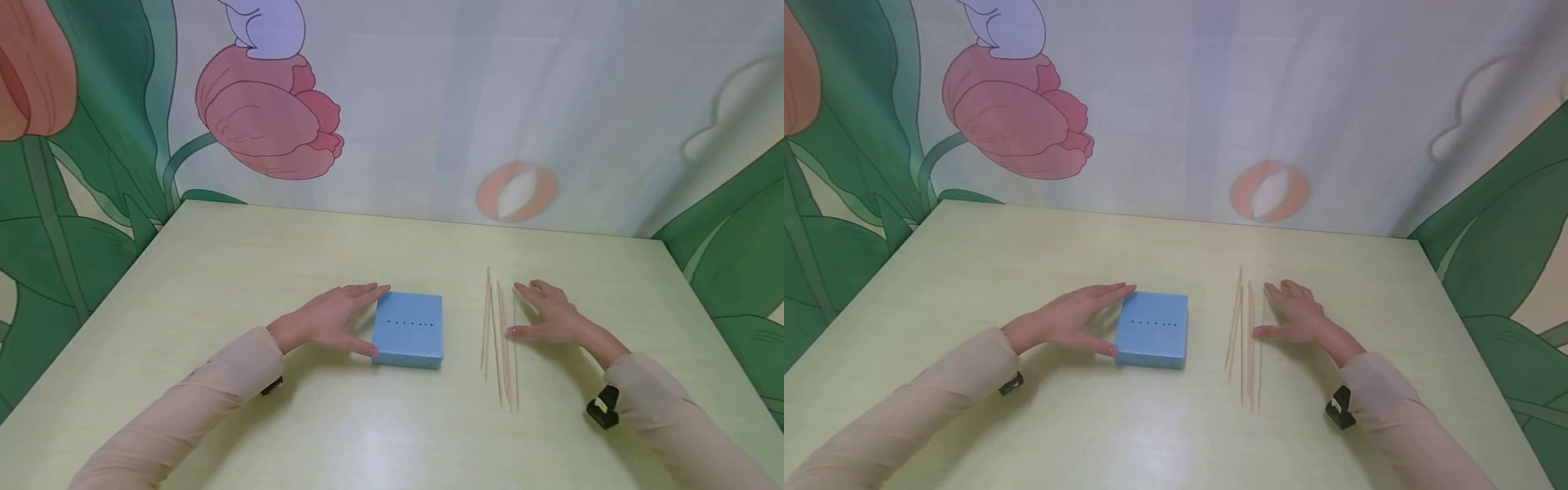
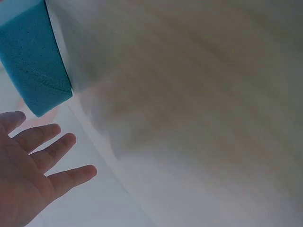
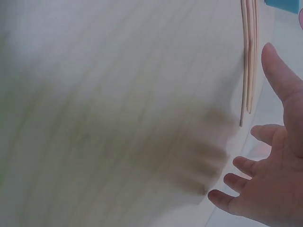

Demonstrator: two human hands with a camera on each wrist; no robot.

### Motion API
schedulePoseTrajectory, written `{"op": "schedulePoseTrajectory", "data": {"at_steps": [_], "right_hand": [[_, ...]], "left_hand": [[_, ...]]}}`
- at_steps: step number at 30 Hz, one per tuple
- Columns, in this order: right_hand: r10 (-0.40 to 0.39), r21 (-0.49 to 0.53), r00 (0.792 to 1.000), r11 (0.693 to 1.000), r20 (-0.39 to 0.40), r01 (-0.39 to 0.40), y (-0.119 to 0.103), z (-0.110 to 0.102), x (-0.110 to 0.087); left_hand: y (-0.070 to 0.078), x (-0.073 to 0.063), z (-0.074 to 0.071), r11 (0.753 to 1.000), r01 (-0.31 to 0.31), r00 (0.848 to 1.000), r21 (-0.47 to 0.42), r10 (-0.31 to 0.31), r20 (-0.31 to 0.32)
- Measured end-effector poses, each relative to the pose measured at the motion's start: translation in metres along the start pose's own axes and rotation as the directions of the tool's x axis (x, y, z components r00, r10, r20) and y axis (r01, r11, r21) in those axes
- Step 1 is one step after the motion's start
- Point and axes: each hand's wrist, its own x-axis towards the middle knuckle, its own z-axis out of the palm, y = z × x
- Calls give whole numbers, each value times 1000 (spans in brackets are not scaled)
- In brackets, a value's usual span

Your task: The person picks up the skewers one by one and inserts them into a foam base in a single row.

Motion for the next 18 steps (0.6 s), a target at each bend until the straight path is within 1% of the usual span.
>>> {"op": "schedulePoseTrajectory", "data": {"at_steps": [3,7,15,18], "right_hand": [[-1,3,1000,1000,25,1,0,0,0],[-2,4,999,1000,39,1,2,-1,1],[-20,-90,1000,996,24,22,5,2,4],[-16,-96,1000,995,24,19,3,3,5]], "left_hand": [[-1,1,2,999,22,1000,-36,-22,20],[0,3,3,998,27,999,-64,-26,20],[0,6,2,993,37,999,-113,-34,22],[-1,6,3,990,47,999,-132,-44,22]]}}
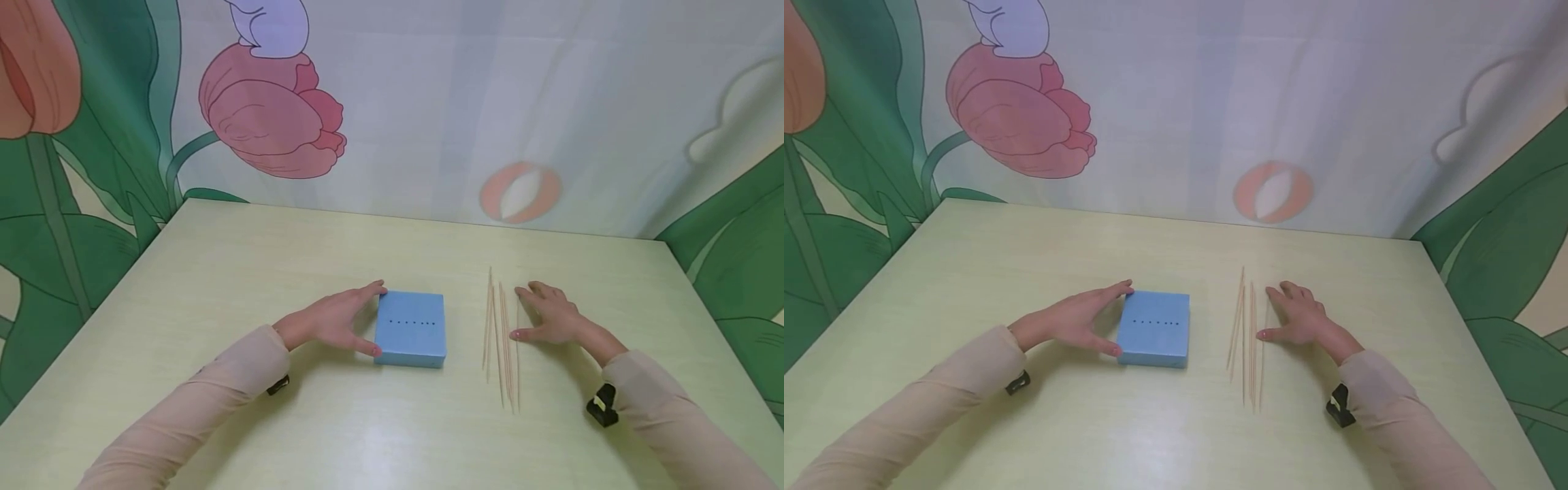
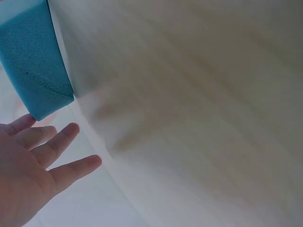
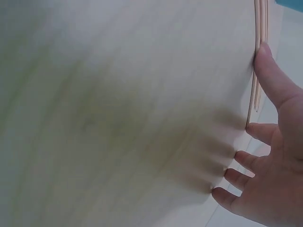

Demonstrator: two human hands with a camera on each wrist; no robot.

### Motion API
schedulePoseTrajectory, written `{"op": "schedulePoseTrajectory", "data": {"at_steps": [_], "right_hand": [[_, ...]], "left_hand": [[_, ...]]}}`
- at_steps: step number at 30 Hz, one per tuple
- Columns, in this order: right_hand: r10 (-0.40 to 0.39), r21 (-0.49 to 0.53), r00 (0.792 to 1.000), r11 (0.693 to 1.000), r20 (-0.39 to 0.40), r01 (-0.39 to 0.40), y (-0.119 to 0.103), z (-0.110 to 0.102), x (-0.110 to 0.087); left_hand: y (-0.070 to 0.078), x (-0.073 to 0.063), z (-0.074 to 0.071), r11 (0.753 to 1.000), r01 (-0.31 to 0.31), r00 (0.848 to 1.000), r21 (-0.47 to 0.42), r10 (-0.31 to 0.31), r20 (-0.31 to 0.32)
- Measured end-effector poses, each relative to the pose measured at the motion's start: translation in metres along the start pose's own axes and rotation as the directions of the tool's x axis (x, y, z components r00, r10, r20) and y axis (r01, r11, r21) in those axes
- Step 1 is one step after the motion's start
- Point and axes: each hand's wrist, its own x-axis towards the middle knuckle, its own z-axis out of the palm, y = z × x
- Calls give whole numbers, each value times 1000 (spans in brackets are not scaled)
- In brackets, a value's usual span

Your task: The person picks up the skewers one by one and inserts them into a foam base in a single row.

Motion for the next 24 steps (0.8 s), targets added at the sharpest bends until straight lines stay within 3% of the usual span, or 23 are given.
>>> {"op": "schedulePoseTrajectory", "data": {"at_steps": [12,24], "right_hand": [[19,41,999,999,-30,-18,-1,1,2],[50,220,998,975,-46,-39,6,3,1]], "left_hand": [[-3,1,2,991,7,999,-135,-3,33],[-1,4,1,984,-1,1000,-179,6,26]]}}
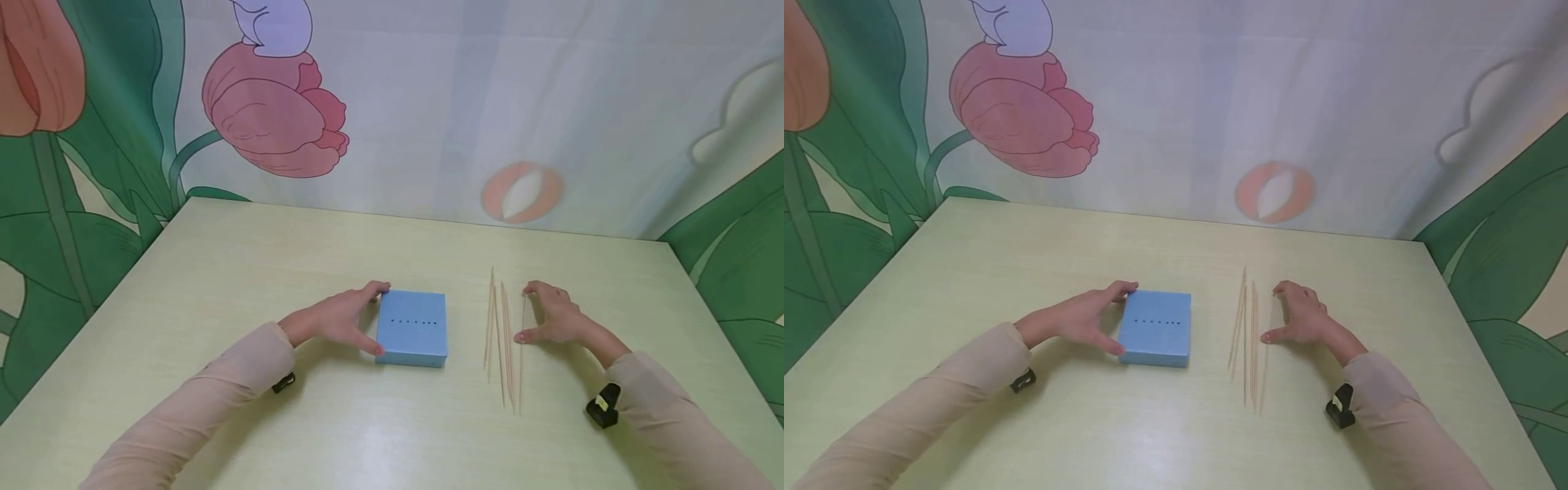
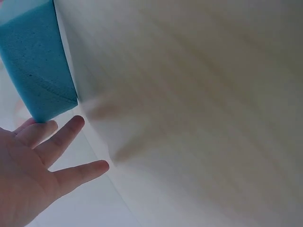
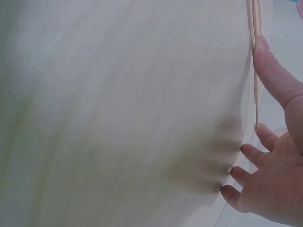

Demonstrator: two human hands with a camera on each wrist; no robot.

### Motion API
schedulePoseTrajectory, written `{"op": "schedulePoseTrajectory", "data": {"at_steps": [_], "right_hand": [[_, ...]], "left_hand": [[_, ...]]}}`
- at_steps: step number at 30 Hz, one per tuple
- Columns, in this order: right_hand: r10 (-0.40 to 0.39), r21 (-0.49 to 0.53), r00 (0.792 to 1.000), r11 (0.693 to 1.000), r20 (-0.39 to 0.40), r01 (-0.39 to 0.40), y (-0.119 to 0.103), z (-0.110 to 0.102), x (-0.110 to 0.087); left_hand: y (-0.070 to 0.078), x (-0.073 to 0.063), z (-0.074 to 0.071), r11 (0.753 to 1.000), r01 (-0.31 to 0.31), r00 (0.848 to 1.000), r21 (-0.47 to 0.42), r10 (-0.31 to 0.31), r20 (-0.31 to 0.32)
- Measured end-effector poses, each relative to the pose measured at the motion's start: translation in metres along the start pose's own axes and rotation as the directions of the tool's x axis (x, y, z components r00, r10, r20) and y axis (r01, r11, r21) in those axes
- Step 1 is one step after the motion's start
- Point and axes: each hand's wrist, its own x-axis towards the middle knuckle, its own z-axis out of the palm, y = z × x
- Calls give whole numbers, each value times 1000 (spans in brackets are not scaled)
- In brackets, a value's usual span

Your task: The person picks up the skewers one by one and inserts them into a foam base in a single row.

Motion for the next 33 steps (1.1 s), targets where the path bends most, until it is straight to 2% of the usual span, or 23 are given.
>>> {"op": "schedulePoseTrajectory", "data": {"at_steps": [7,16,20,23,27,30,33], "right_hand": [[-35,38,999,999,-6,35,1,-3,-1],[-19,160,999,987,-41,25,-3,-13,-4],[-18,248,998,968,-54,31,-4,-15,-5],[-36,370,997,927,-62,57,-5,-14,-6],[-46,537,994,839,-102,94,-11,-14,-8],[-38,610,989,784,-145,119,-15,-15,-9],[-36,636,983,758,-181,144,-20,-16,-10]], "left_hand": [[5,2,-2,999,21,1000,-24,-21,-14],[6,3,-4,999,31,1000,-10,-31,1],[7,4,-4,999,41,999,-10,-41,8],[6,4,-4,999,45,999,-7,-45,10],[6,4,-4,999,46,999,0,-46,12],[6,4,-4,999,44,999,7,-44,18],[7,4,-5,999,44,999,0,-44,26]]}}
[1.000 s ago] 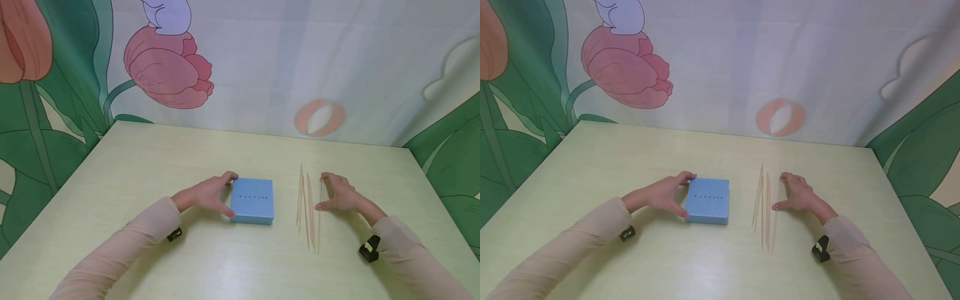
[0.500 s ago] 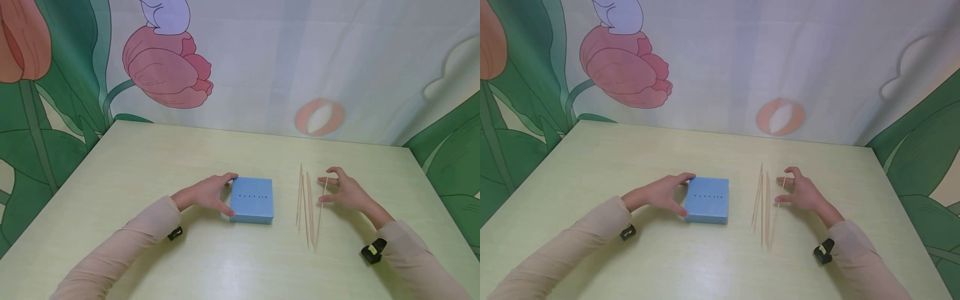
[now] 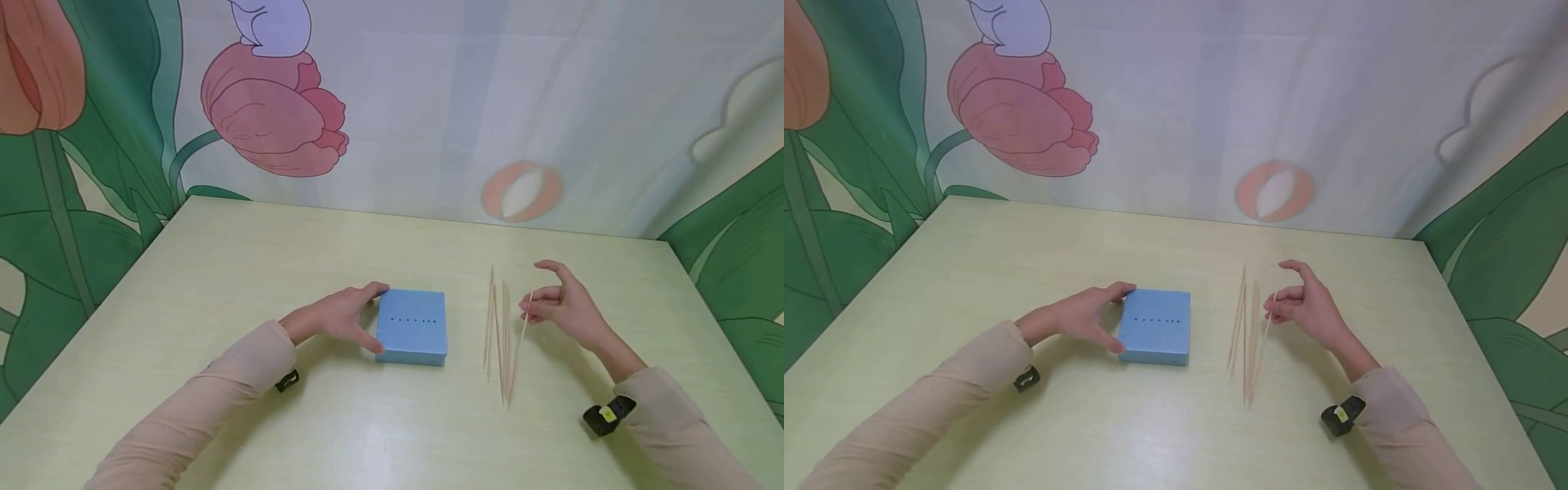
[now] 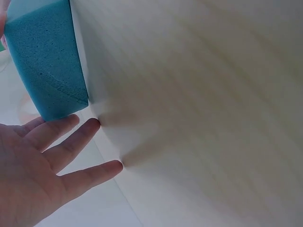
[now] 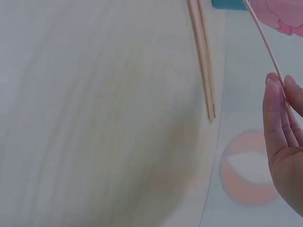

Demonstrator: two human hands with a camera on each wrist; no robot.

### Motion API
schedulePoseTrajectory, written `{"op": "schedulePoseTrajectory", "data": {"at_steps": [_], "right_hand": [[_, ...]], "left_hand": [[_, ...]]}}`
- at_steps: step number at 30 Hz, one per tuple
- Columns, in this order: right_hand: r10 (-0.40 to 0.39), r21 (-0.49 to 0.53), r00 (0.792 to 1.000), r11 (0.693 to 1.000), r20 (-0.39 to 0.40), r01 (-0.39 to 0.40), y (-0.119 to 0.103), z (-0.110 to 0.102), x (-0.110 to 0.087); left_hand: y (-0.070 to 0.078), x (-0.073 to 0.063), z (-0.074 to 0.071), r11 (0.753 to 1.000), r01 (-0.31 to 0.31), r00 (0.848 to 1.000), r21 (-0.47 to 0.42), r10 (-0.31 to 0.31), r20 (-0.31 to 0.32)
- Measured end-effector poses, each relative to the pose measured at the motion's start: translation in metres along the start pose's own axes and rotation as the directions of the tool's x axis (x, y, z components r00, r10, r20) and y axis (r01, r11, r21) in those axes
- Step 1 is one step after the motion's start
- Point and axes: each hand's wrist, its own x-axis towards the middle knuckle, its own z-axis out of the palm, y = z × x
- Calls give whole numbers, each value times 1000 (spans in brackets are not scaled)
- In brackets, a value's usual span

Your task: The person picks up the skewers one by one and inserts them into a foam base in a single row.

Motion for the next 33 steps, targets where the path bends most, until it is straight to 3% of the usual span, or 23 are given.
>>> {"op": "schedulePoseTrajectory", "data": {"at_steps": [6,13,21,33], "right_hand": [[-103,12,994,995,-30,103,-11,2,-2],[-215,20,972,976,-93,218,-30,8,-5],[-286,-61,940,958,-186,280,-55,20,-8],[-391,-22,891,918,-231,397,-82,43,-8]], "left_hand": [[0,1,0,1000,13,1000,-24,-12,23],[-1,3,1,999,30,999,-21,-29,31],[0,2,1,999,42,999,-21,-41,30],[-1,0,1,998,54,998,-30,-53,29]]}}
